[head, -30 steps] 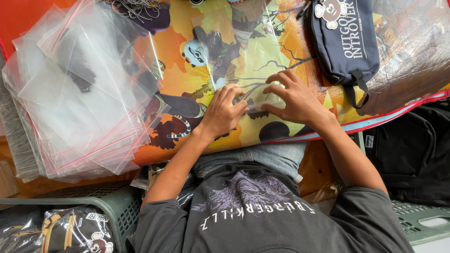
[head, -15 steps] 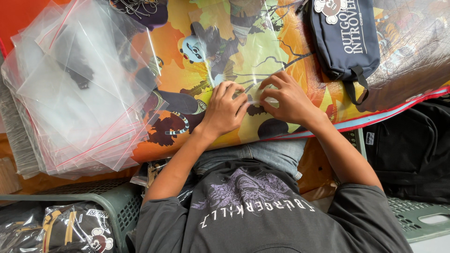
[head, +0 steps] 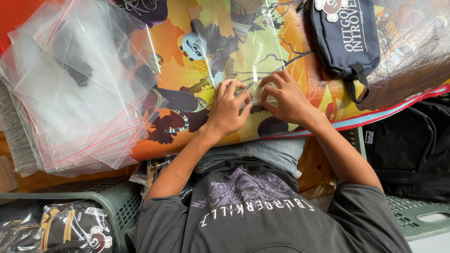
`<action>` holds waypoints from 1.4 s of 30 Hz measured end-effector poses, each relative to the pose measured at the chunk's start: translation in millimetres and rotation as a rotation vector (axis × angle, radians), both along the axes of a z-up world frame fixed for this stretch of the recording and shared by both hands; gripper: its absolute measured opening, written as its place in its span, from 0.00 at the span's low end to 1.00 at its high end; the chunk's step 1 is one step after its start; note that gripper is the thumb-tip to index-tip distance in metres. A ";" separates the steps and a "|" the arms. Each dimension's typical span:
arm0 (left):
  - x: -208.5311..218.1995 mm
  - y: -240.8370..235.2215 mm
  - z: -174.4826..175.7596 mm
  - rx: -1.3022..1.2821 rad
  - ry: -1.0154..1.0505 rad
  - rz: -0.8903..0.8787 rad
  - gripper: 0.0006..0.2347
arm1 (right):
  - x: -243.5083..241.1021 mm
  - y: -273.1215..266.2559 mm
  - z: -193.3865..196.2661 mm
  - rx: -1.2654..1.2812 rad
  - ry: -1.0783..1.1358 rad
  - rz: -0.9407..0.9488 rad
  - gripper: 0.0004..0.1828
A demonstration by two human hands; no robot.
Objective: The person attaches a small decorative charm to the zipper of a dark blue pouch. They then place the pouch into a clear plastic bag, smooth out the bag, and seal it.
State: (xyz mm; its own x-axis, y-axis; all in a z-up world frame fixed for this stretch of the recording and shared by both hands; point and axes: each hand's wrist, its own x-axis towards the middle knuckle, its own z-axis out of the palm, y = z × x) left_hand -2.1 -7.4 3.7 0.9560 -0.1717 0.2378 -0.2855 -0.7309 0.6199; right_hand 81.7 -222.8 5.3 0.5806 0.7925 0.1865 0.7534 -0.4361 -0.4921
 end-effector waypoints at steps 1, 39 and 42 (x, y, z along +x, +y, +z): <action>0.9 -2.6 -5.6 0.002 -0.019 0.039 0.04 | 0.6 0.5 0.6 0.000 0.004 0.000 0.06; -9.0 37.4 -19.6 0.002 -0.123 0.107 0.10 | 21.4 -36.7 -11.9 -0.022 -0.415 -0.194 0.12; -20.5 59.5 -2.5 -0.045 -0.164 0.128 0.17 | 17.5 -34.5 1.2 -0.087 -0.350 -0.155 0.16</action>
State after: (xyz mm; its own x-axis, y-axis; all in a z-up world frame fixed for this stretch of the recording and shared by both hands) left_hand -22.7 52.0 1.2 0.9171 -0.0376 0.3969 -0.2923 -0.7403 0.6054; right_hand 99.1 -257.4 6.6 0.6080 0.7218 0.3307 0.7910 -0.5866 -0.1738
